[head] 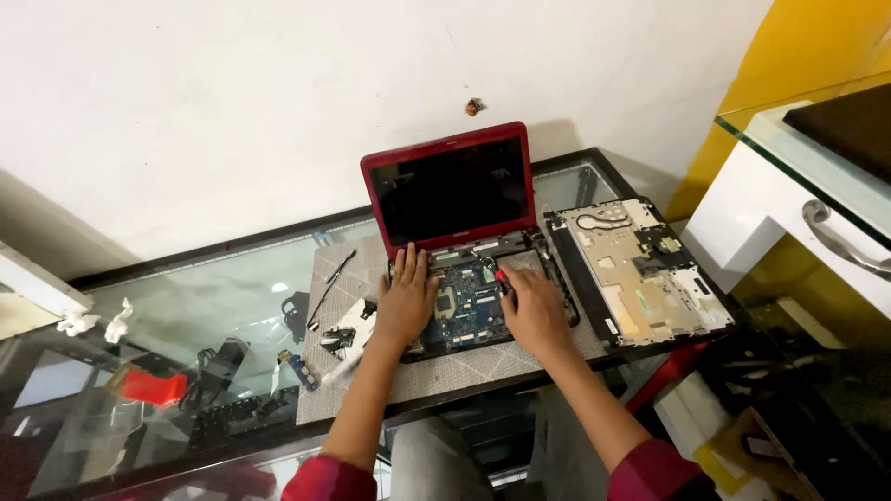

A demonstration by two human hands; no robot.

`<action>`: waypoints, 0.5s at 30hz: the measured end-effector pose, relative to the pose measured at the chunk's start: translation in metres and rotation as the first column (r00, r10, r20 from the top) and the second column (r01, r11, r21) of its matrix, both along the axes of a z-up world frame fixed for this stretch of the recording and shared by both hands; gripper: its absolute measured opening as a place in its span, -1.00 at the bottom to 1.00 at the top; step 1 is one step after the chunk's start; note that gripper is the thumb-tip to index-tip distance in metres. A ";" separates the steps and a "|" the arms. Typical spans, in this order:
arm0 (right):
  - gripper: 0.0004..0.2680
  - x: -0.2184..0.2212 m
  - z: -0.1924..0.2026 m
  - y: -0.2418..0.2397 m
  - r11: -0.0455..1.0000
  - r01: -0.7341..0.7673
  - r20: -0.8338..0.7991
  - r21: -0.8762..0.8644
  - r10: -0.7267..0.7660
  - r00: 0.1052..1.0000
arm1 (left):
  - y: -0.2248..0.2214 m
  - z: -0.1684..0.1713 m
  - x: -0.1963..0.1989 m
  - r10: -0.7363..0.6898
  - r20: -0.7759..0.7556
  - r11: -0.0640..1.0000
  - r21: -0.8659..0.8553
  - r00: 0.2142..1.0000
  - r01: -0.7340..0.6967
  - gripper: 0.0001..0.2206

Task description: Disassembling a laptop to remove internal components like the hard drive and motherboard using a screwdriver.

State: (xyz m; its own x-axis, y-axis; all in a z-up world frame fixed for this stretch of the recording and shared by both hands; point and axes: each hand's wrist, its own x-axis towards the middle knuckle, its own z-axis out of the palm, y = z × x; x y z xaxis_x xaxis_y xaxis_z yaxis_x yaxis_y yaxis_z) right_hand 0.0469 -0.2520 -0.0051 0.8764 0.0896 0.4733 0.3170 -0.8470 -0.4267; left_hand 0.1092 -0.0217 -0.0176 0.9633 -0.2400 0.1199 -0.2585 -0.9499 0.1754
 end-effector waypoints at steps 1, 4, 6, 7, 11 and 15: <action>-0.69 -0.002 0.004 0.001 1.000 -0.005 -0.008 0.000 0.005 1.000 | 0.000 -0.001 0.000 0.005 -0.008 1.000 0.000 1.000 -0.005 -0.44; -0.69 -0.009 0.008 0.002 0.998 -0.022 -0.038 0.051 0.024 0.999 | 0.001 -0.004 -0.005 0.022 -0.044 0.999 -0.031 0.999 -0.023 -0.43; -0.69 -0.006 0.005 0.003 0.999 -0.010 -0.020 0.053 0.011 1.000 | 0.001 0.000 -0.007 0.022 -0.012 0.998 -0.051 1.000 -0.022 -0.43; -0.69 -0.004 0.002 0.002 0.999 -0.014 -0.014 0.051 0.015 1.000 | 0.001 0.002 -0.009 0.026 -0.006 0.998 -0.053 1.000 -0.026 -0.43; -0.70 0.003 -0.013 -0.003 0.999 0.015 0.008 0.038 -0.015 1.000 | 0.005 0.002 -0.004 0.023 0.126 0.995 -0.096 0.992 -0.011 -0.48; -0.71 0.003 -0.015 -0.001 0.989 0.132 0.029 0.063 -0.134 0.991 | 0.011 -0.001 0.007 0.007 0.255 1.000 0.023 0.967 -0.013 -0.51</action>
